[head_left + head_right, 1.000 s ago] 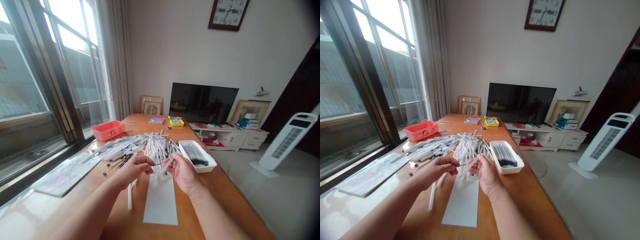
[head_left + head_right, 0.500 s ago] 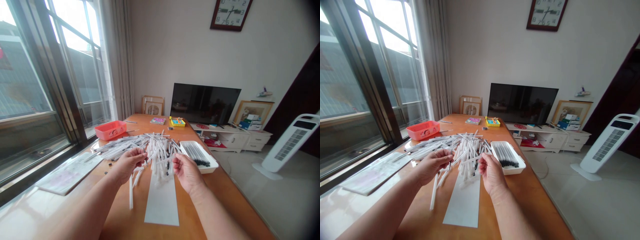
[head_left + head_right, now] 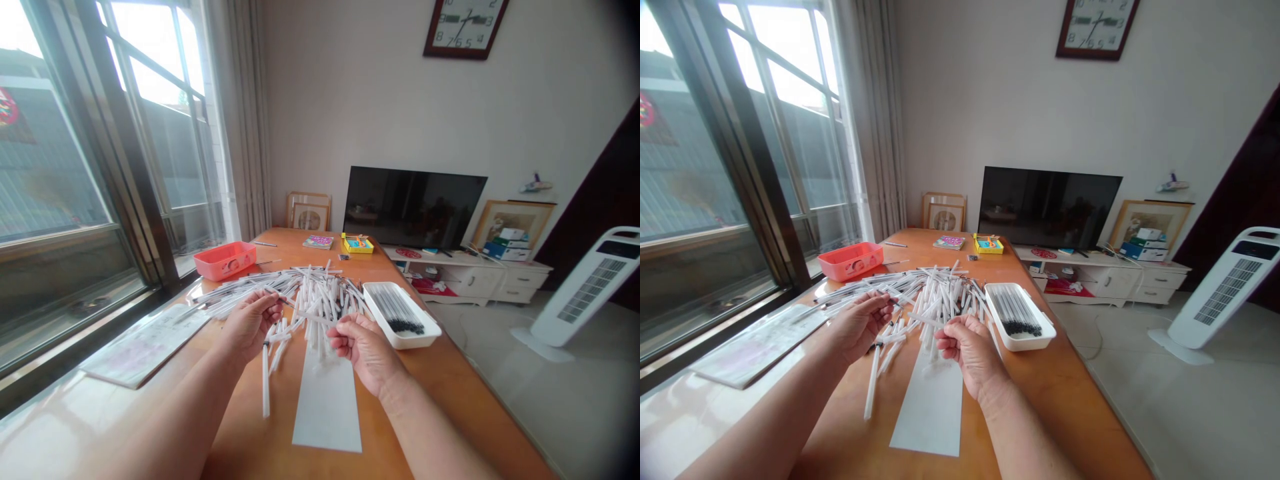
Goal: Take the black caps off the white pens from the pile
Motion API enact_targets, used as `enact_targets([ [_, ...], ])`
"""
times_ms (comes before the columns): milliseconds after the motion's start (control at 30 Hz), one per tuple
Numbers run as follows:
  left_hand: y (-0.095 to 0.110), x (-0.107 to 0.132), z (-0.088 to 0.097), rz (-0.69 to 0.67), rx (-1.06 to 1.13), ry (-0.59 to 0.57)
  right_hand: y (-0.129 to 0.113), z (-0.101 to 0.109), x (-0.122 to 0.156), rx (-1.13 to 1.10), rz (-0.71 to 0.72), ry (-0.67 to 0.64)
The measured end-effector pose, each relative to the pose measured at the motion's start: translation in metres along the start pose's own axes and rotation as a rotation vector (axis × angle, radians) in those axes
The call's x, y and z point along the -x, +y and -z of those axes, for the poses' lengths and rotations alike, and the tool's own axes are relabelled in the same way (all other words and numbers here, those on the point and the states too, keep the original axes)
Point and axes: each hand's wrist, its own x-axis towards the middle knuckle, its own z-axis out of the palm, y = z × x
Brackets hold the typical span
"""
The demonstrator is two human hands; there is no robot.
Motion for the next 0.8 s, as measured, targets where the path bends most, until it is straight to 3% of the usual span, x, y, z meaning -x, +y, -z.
enact_targets([
  [533,-0.004,0.001,-0.003,0.045,0.009,-0.027,0.000,-0.007,0.005,0.022,-0.024,-0.027],
  [800,-0.008,0.009,-0.009,0.094,-0.122,-0.109,0.003,-0.012,0.009,0.311,-0.031,-0.108],
])
